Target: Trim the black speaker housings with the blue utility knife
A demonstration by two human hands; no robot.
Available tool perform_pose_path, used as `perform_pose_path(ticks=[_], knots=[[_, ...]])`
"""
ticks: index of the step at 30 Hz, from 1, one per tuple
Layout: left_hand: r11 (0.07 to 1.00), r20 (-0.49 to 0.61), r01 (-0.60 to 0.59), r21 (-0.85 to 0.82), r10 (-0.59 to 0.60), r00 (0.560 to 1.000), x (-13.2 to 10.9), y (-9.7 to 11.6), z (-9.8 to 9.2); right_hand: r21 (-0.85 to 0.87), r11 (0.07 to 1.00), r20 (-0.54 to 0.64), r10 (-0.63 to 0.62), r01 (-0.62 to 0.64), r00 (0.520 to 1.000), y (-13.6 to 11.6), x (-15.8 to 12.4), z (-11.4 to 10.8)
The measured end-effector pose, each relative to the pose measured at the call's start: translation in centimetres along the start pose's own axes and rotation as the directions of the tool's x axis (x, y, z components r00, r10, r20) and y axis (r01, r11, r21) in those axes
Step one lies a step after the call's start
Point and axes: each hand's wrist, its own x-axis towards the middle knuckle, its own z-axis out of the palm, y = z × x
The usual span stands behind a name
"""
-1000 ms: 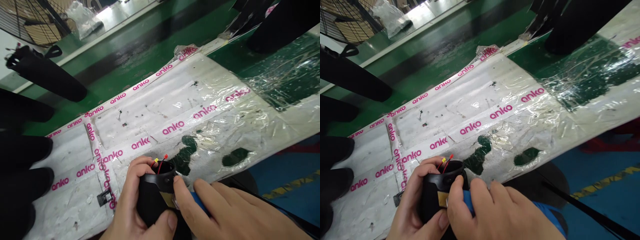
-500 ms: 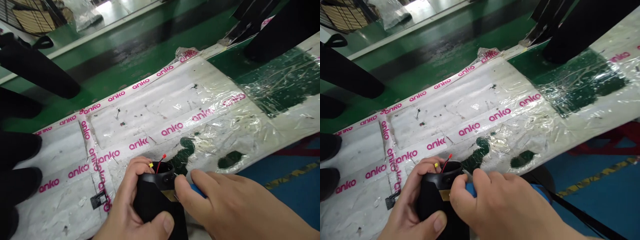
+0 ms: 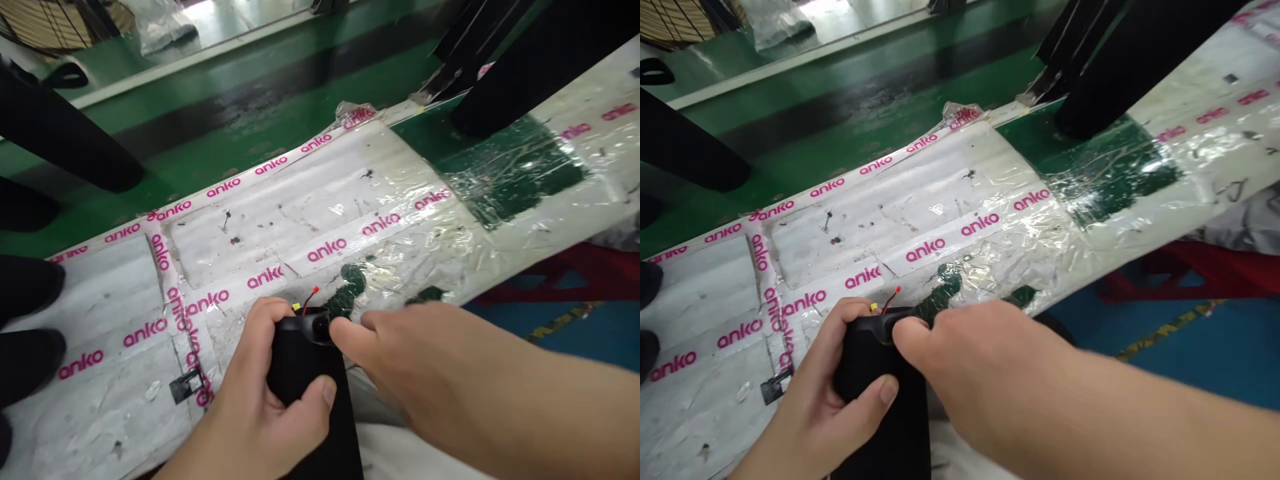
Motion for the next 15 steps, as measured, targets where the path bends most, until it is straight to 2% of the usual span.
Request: perform_pose_path(ticks=[2, 4, 7, 10, 11, 13, 15], knots=[[0.997, 0.001, -0.032, 0.071, 0.032, 0.999, 0.1, 0.0, -0.2, 0.016, 1.0, 0.092, -0.018, 0.017, 0.996, 0.4, 0.4, -0.8], [0.995, -0.012, -0.039, 0.091, 0.04, 0.999, 0.0, -0.2, -0.4, -0.029, 0.999, 0.08, -0.024, 0.027, 0.997, 0.7, 0.1, -1.0], [0.998, -0.066, -0.035, 0.046, 0.038, 0.997, -0.3, -0.7, -0.6, -0.078, 0.996, -0.101, -0.044, 0.036, 0.994, 0.9, -1.5, -0.1], [0.999, -0.078, -0.034, -0.001, 0.034, 0.996, -0.4, -1.2, -0.7, -0.001, 1.0, -0.371, -0.005, 0.005, 0.929, 0.9, -3.4, 1.4], [0.999, -0.067, -0.034, -0.01, 0.033, 0.997, -0.3, -1.4, -0.7, 0.038, 0.999, -0.42, 0.026, -0.011, 0.907, 0.9, -3.7, 1.8], [0.998, -0.058, -0.054, -0.012, 0.054, 0.997, -0.3, -1.6, -0.7, 0.1, 0.994, -0.438, 0.075, -0.034, 0.896, 0.7, -4.1, 2.4], [0.993, -0.112, -0.111, 0.029, 0.114, 0.987, -0.6, -1.9, -0.4, 0.115, 0.991, -0.441, 0.106, -0.061, 0.891, 0.7, -4.2, 3.1]])
